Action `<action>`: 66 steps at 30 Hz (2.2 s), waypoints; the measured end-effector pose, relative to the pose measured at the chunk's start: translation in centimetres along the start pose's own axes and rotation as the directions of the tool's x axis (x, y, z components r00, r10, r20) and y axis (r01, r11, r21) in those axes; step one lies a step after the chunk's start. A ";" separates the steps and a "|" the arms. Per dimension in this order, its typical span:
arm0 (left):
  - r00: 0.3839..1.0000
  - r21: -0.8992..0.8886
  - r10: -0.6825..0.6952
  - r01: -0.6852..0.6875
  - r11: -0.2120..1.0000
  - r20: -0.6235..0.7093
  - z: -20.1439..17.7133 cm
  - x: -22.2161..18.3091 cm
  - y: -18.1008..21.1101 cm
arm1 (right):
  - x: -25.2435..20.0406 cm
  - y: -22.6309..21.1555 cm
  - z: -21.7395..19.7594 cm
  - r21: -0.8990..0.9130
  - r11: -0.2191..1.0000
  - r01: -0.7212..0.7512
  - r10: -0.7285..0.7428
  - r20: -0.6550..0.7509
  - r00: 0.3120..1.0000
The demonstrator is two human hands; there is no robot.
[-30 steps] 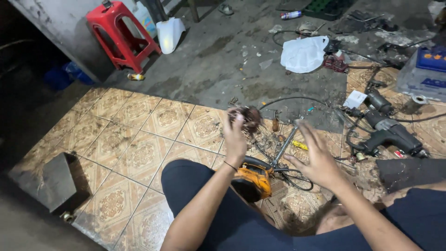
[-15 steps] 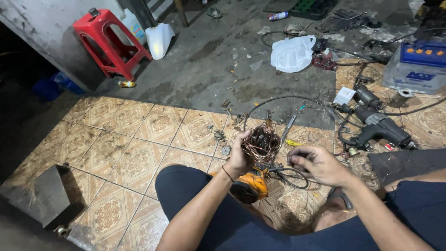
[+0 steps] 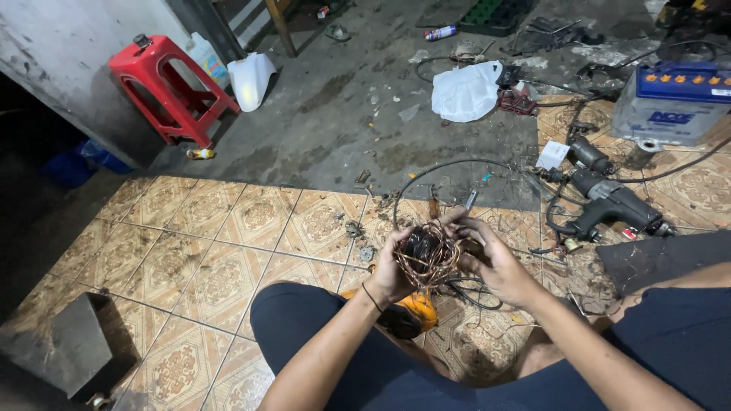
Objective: The person is untangling a large mass of copper wire and winding it onto a motor component while sitting on a workshop floor.
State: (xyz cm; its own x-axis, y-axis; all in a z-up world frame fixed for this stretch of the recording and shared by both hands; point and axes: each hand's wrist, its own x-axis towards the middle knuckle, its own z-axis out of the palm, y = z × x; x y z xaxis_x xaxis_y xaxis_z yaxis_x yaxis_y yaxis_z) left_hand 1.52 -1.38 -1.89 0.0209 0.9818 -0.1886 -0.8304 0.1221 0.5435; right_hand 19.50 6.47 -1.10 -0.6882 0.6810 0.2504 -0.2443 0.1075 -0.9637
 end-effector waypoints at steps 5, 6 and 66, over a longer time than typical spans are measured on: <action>0.876 0.369 0.116 -0.313 0.875 0.467 2.4 -0.5 1.1 | -1.6 3.6 -1.0 0.057 0.988 -0.147 0.138 0.129 0.982; 0.877 0.369 0.117 -0.314 0.875 0.467 5.1 -2.3 2.0 | -1.8 4.5 -1.2 0.058 0.987 -0.147 0.139 0.129 0.982; 0.908 0.446 0.090 -0.286 0.848 0.410 2.3 -2.4 5.2 | -0.8 -2.2 -1.3 -0.720 0.676 -0.156 0.521 0.317 0.793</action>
State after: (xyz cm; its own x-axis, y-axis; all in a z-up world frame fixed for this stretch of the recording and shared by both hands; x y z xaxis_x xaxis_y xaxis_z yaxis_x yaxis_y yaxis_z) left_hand -1.55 -2.75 3.31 0.1722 0.9617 0.2132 -0.4620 -0.1123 0.8797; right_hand 21.49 6.58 0.74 -0.8893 0.3663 -0.2738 0.4342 0.4885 -0.7568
